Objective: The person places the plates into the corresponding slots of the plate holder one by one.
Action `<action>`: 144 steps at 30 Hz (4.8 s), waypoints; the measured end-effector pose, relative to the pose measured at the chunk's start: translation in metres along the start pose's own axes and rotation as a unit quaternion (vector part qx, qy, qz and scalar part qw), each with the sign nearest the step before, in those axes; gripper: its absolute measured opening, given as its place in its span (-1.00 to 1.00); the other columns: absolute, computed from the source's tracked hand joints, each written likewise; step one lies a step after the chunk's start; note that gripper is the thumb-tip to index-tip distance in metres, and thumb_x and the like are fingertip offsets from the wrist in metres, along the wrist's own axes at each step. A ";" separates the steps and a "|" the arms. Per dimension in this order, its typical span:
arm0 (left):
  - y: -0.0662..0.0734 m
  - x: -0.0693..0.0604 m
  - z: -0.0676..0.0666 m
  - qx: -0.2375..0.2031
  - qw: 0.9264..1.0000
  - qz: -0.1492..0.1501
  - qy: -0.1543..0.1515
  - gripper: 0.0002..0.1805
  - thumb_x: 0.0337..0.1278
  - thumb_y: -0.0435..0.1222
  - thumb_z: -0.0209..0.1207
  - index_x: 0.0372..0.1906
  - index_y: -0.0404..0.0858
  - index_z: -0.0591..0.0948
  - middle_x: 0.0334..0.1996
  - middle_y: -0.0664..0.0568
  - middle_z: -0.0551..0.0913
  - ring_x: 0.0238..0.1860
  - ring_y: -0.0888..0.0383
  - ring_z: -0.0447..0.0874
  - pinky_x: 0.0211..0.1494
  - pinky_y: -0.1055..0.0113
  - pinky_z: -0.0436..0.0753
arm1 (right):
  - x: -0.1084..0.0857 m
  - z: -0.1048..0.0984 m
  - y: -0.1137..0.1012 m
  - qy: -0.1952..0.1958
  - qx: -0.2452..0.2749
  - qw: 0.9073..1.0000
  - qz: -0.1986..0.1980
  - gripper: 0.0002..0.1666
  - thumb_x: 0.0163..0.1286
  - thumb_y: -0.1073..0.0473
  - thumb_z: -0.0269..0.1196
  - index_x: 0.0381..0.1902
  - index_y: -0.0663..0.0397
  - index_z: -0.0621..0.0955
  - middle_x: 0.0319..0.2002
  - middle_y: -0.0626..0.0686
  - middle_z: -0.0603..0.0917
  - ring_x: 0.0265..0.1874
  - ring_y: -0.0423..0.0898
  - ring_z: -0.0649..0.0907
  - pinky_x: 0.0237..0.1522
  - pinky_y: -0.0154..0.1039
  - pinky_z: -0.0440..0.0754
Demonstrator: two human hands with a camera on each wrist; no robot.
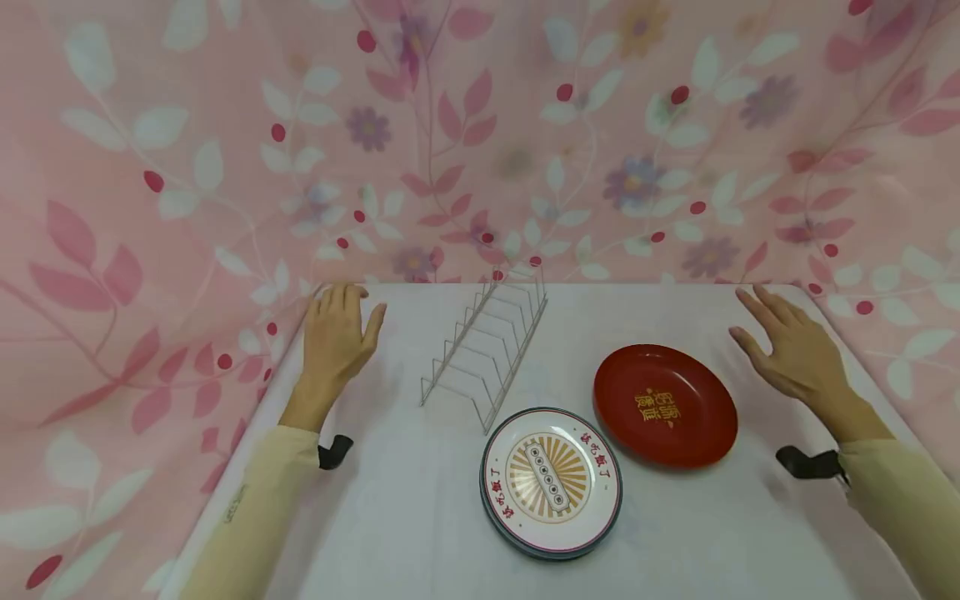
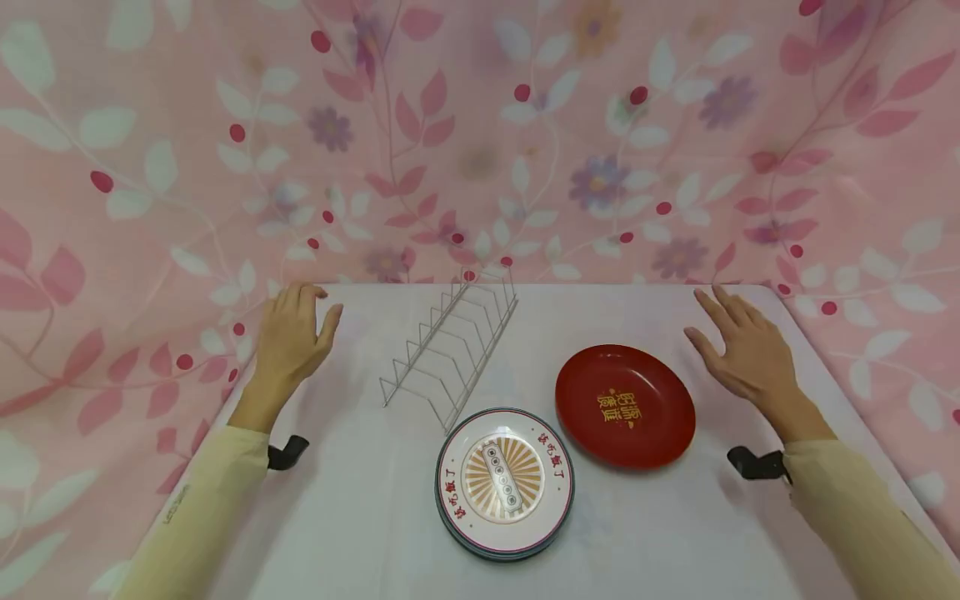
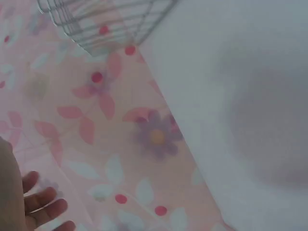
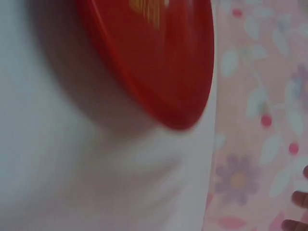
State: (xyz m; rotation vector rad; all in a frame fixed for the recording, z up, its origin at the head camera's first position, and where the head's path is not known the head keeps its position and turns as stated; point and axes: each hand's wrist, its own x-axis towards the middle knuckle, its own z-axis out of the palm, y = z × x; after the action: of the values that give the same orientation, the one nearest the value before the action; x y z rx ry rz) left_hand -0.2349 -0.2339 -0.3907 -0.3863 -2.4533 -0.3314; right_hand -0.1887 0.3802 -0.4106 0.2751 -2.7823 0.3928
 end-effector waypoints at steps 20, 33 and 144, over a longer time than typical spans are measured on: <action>0.086 -0.066 0.053 -0.235 0.965 0.097 0.058 -0.12 0.19 0.26 0.10 0.25 -0.45 0.37 0.28 -0.26 0.35 0.30 -0.17 0.29 0.23 -0.11 0.23 | -0.100 0.067 -0.178 -0.007 0.153 0.988 -0.012 -0.71 0.16 0.24 0.42 -0.14 0.02 0.64 -0.59 -0.29 0.52 -0.60 -0.39 0.39 -0.55 -0.46 0.49; 0.088 -0.089 0.081 -0.272 0.961 0.044 0.004 0.34 -0.25 0.36 0.36 0.48 -0.40 0.06 0.46 -0.20 0.13 0.44 -0.12 0.10 0.31 -0.05 0.24 | -0.098 0.076 -0.199 -0.123 0.141 0.980 0.063 -0.48 0.18 0.13 0.42 0.07 0.19 0.59 -0.61 -0.17 0.58 -0.60 -0.29 0.47 -0.50 -0.42 0.58; 0.084 -0.105 0.097 -0.323 0.946 -0.023 0.022 0.28 -0.41 0.13 0.56 0.41 -0.36 0.12 0.23 -0.25 0.21 0.18 -0.17 0.31 0.25 0.10 0.41 | 0.110 -0.010 -0.204 -0.213 0.580 0.787 -0.003 -0.34 0.49 0.23 0.11 0.50 -0.04 0.26 0.13 -0.01 0.54 -0.08 -0.13 0.66 -0.17 -0.23 0.71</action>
State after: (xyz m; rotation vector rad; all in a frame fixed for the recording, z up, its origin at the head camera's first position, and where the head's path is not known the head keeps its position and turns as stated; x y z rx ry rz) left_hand -0.1783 -0.1444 -0.5191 -0.5808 -2.2563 -1.1606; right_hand -0.2410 0.1747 -0.3160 0.6880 -2.4820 2.2473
